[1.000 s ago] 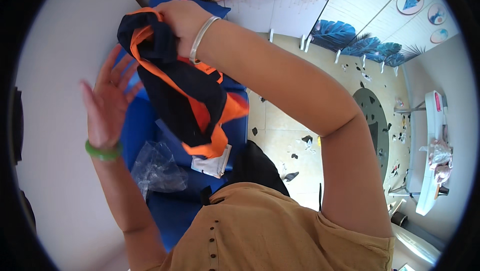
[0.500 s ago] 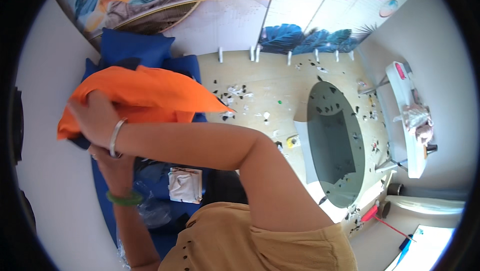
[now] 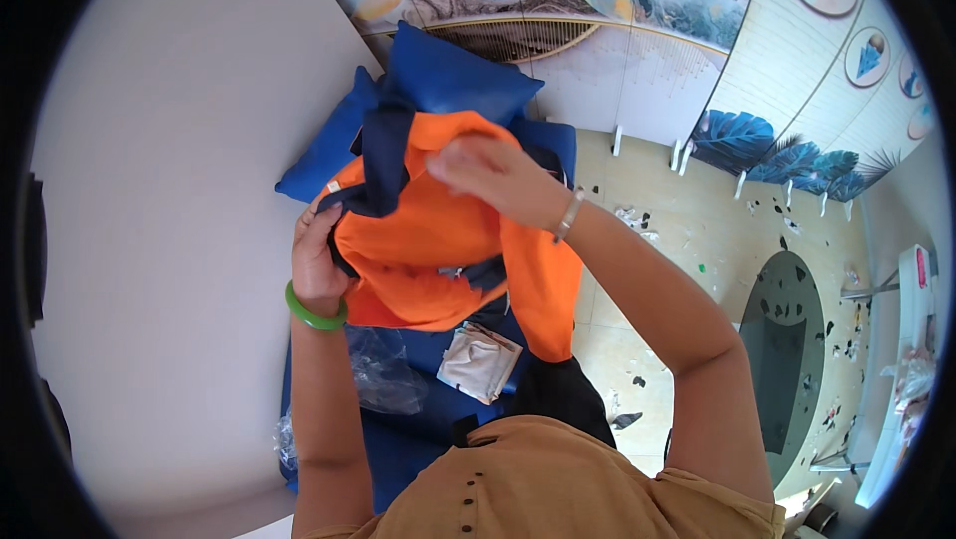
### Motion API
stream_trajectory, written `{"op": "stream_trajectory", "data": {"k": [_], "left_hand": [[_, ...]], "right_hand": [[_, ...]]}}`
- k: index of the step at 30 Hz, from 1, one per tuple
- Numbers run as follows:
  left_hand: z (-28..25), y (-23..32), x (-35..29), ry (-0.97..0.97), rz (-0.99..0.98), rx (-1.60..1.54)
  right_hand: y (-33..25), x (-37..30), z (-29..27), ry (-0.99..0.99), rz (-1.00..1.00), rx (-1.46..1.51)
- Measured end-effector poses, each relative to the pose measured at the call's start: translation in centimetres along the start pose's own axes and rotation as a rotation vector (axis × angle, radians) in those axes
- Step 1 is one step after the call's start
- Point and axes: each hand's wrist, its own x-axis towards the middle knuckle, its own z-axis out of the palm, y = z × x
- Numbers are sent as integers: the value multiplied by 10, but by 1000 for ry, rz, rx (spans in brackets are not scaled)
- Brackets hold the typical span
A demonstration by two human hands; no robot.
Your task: The person opens a blue pillow cover, places a black pillow insert inside, and zips it closed. They then fold a white cloth and an orange garment on the sofa.
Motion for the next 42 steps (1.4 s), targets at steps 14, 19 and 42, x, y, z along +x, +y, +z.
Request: {"op": "stream_trajectory", "data": {"k": [14,19,42], "left_hand": [[27,6,1,-126,-131,906],[6,6,-3,57,-92,1480],[27,59,11,327,-8,285]], "right_hand": [[68,10,-11,-121,-47,-255],[52,18,-4,210,-428,-557],[65,0,-57,632,-626,-1239]]}}
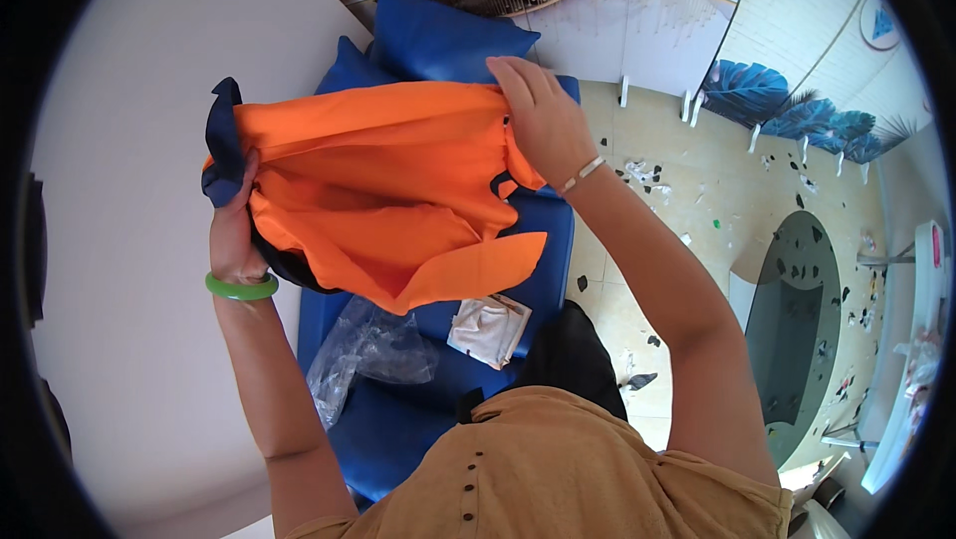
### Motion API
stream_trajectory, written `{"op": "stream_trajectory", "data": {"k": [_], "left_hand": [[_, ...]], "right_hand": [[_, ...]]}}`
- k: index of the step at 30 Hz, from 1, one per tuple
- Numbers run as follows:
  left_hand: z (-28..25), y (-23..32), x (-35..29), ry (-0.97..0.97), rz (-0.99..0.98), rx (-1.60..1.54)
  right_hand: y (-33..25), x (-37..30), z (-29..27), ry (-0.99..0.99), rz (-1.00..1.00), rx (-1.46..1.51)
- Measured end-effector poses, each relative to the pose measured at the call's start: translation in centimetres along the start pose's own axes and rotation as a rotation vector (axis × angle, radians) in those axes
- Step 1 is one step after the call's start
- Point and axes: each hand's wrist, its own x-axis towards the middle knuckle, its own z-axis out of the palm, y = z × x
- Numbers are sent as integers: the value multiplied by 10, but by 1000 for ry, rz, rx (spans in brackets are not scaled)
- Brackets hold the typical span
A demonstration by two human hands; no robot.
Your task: The person opens a blue pillow cover, places a black pillow insert inside, and zips it closed. They then fold a white cloth and an orange garment on the sofa.
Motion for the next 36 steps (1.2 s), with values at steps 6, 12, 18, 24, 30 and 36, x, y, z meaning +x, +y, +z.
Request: {"op": "stream_trajectory", "data": {"k": [6,12,18,24,30,36], "left_hand": [[-25,7,1,-108,-24,-129],[-16,27,-18,-67,-1,-97],[-12,28,-23,-41,72,18],[-29,35,-32,2,85,11],[-35,32,-36,30,97,49],[-44,33,-38,47,122,75]], "right_hand": [[-26,-50,3,-301,-434,64],[-50,-79,13,-610,7,319],[-55,-121,71,-571,117,484],[-97,-129,65,-735,77,673],[-118,-128,75,-717,-131,787],[-142,-166,86,-728,-159,643]]}}
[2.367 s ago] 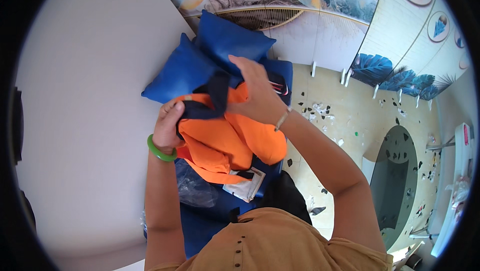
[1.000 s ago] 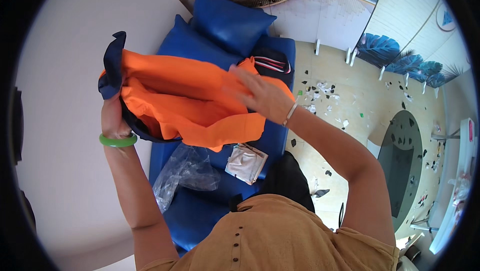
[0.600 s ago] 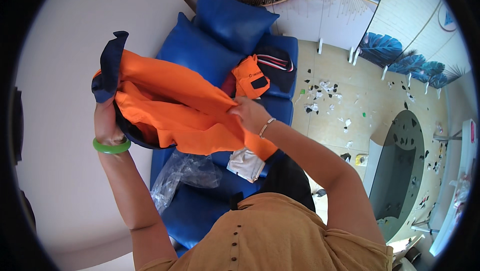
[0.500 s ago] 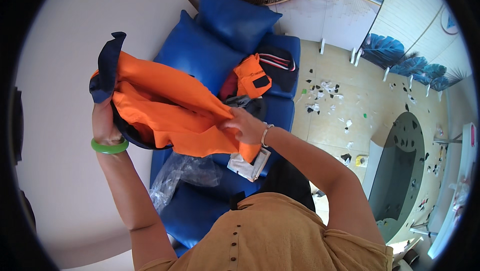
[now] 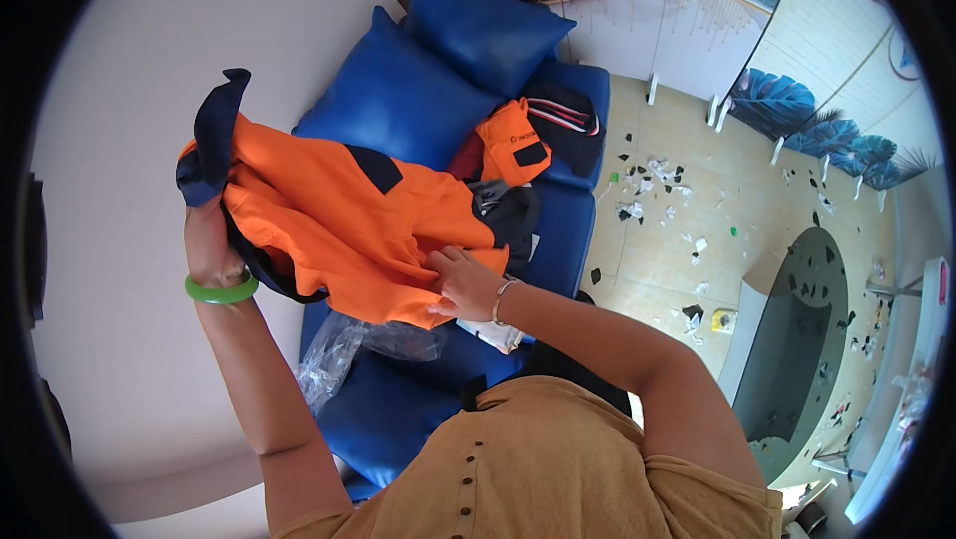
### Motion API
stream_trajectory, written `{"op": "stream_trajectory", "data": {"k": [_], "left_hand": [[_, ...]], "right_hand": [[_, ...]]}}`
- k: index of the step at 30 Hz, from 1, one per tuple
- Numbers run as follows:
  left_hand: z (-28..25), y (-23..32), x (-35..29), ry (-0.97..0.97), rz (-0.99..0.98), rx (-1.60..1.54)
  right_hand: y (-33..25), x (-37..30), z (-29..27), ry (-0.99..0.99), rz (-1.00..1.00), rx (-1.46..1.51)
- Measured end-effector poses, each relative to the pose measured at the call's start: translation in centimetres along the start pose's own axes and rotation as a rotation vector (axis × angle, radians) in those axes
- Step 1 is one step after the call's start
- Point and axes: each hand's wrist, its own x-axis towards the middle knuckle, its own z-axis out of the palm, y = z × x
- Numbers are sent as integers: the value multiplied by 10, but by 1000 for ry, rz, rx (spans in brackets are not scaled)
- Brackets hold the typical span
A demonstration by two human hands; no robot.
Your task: The person opens a blue pillow cover, places a black pillow insert inside, and zips it closed. They then fold a white cloth and an orange garment on the sofa.
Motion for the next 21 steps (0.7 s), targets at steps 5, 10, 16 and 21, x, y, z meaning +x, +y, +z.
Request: {"op": "stream_trajectory", "data": {"k": [5,10,16,21], "left_hand": [[-59,-12,11,158,161,322],[-112,-21,-2,416,233,308],[-145,-80,-15,207,-13,1022],[-128,-56,-39,375,15,385]], "right_hand": [[62,4,-15,-270,-19,-542],[1,33,-188,535,3,-378],[12,26,-220,254,51,-324],[-60,13,-273,258,66,55]]}}
